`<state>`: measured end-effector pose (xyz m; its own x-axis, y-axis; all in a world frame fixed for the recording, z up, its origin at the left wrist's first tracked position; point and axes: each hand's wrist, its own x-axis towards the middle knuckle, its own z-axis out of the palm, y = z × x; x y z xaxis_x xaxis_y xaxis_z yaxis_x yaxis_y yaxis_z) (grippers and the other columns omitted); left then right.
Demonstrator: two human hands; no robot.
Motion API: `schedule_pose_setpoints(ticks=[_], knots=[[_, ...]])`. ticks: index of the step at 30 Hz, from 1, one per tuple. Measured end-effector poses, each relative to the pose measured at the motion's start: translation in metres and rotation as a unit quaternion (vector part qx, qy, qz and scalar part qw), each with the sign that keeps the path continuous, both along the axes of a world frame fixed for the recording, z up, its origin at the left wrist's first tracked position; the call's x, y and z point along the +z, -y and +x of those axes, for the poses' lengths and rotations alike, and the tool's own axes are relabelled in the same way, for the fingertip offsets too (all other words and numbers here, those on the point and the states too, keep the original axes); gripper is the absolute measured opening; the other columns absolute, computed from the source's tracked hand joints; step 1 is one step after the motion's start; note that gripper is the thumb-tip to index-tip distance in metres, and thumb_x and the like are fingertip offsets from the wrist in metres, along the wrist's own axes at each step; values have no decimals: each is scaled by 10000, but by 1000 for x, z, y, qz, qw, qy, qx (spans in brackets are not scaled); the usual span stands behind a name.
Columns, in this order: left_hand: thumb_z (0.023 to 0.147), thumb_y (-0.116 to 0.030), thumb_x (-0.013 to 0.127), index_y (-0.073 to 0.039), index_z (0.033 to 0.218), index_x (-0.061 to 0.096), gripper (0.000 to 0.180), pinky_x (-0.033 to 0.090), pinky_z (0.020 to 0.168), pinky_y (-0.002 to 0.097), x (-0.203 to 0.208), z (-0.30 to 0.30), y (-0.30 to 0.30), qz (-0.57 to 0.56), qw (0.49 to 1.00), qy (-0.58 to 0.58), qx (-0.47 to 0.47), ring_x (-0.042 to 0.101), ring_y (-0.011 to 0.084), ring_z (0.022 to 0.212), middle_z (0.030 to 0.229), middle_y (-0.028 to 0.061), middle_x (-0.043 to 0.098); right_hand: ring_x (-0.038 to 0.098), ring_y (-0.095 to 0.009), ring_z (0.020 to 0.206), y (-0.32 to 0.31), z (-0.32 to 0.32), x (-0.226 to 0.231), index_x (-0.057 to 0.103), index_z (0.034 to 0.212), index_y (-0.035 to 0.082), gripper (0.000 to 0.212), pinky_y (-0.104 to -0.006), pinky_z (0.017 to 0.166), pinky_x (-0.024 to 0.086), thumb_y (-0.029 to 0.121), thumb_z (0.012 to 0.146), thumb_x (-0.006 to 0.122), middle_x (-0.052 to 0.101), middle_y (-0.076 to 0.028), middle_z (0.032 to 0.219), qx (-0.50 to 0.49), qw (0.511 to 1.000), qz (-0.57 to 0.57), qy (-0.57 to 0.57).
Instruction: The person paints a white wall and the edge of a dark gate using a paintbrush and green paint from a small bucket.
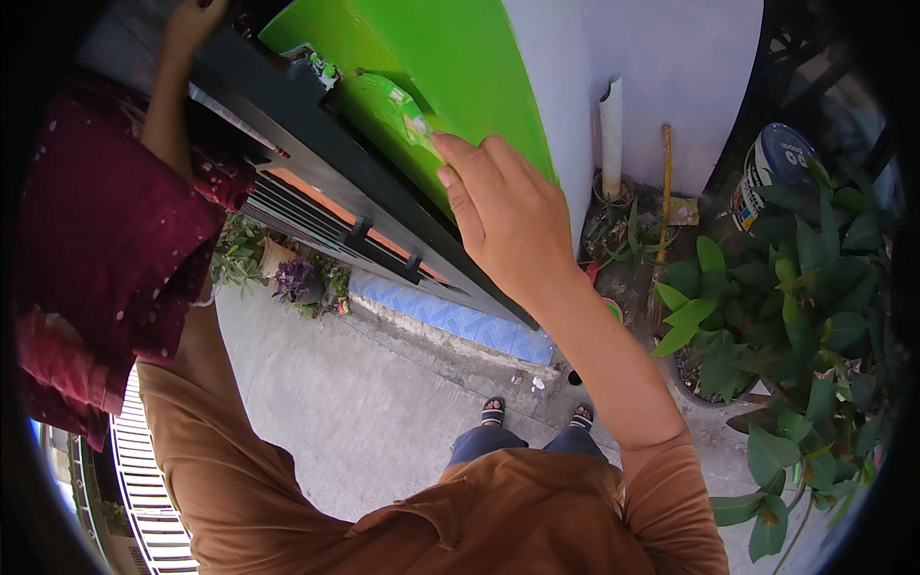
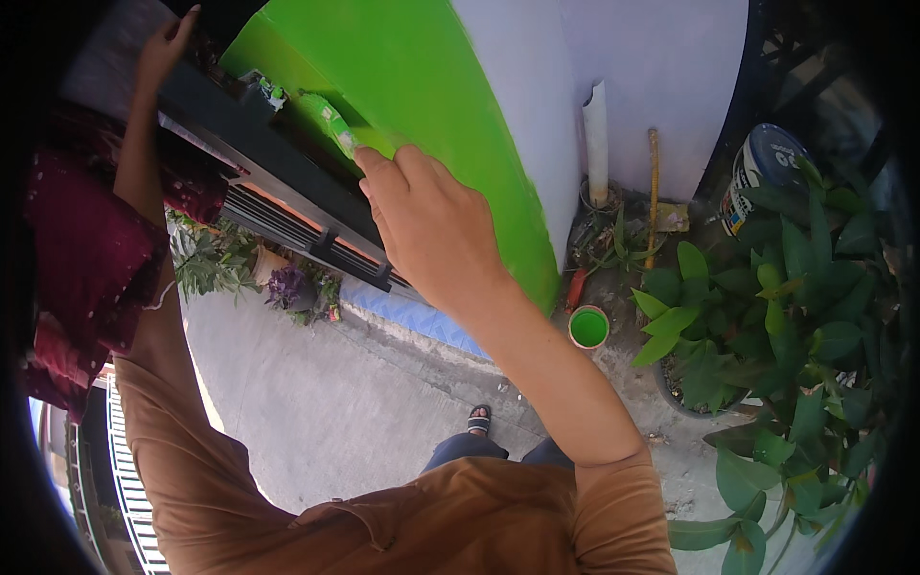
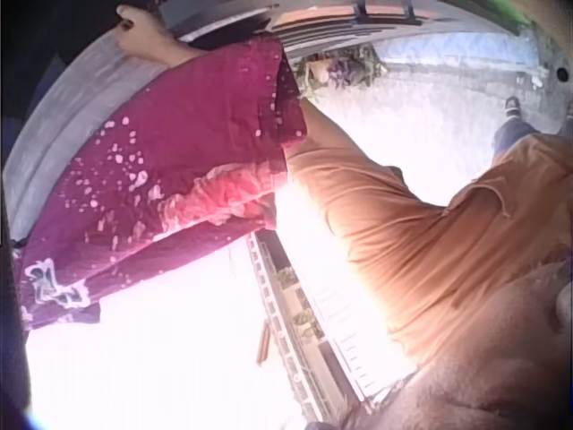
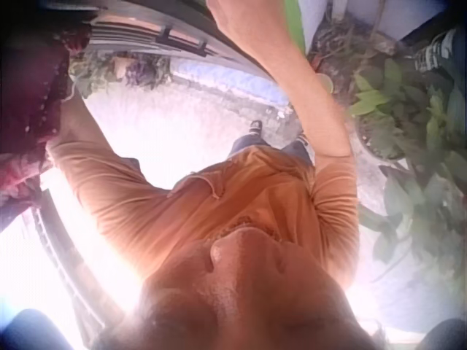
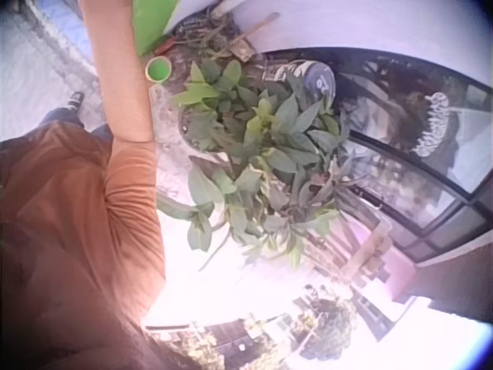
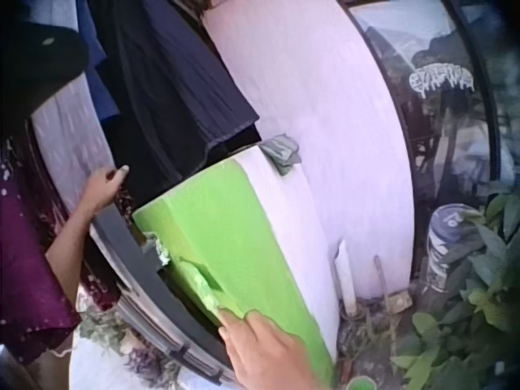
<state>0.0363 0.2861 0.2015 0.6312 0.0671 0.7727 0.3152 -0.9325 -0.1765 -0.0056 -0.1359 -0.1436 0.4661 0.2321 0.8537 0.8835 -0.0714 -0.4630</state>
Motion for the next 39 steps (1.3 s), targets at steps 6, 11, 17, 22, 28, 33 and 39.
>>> schedule_pose_setpoints(ticks=[6, 11, 17, 22, 28, 33, 39], knots=[[916, -699, 598, 7, 1097, 729, 741, 510, 885, 338, -36, 30, -3, -48, 998, 6, -33, 701, 258, 991, 992, 181, 737, 669, -251, 808, 56, -19, -71, 668, 1209, 18, 256, -333, 696, 543, 109, 970, 672, 659, -119, 935, 28, 987, 52, -149], [1022, -526, 563, -24, 1159, 714, 542, 496, 946, 355, -34, 12, 35, 5, 995, -65, -71, 695, 297, 1046, 1042, 184, 733, 698, -195, 905, 108, -44, -127, 651, 1241, -6, 261, -297, 741, 559, 114, 1010, 645, 706, -160, 1070, -2, 969, 67, -237], [1036, -484, 554, -27, 1180, 705, 503, 489, 965, 360, -59, -16, 97, 33, 995, -62, -67, 688, 301, 1067, 1078, 185, 727, 622, -82, 731, 163, -51, -183, 637, 1284, -11, 298, -242, 651, 523, 158, 1040, 622, 687, -59, 998, 5, 881, 117, -459], [1047, -449, 547, -29, 1199, 699, 471, 484, 981, 364, -72, -48, 136, 45, 997, -34, -58, 682, 305, 1084, 1107, 186, 722, 616, -84, 703, 193, -53, -201, 631, 1284, -8, 297, -242, 619, 508, 173, 1049, 608, 680, -45, 946, -13, 852, 114, -510], [1060, -406, 538, -32, 1220, 690, 434, 478, 1000, 369, -96, -79, 185, 61, 996, 18, -63, 675, 309, 1104, 1143, 187, 715, 616, -84, 679, 206, -51, -238, 631, 1251, -13, 273, -242, 596, 511, 160, 1043, 607, 702, -61, 937, -17, 852, 107, -512], [1071, -371, 531, -35, 1238, 684, 405, 472, 1016, 374, -126, -104, 211, 80, 988, 87, -97, 669, 313, 1121, 1173, 188, 710, 619, -86, 681, 202, -51, -262, 630, 1251, -18, 271, -244, 595, 514, 156, 1044, 604, 711, -64, 953, -7, 842, 104, -529], [1039, -277, 592, 22, 1254, 649, 373, 421, 1084, 449, -187, -129, 193, 120, 957, 205, -164, 583, 368, 1256, 1354, 199, 625, 643, -103, 685, 192, -52, -296, 635, 1248, -5, 271, -253, 595, 524, 166, 1039, 610, 716, -60, 948, -9, 831, 106, -546]])
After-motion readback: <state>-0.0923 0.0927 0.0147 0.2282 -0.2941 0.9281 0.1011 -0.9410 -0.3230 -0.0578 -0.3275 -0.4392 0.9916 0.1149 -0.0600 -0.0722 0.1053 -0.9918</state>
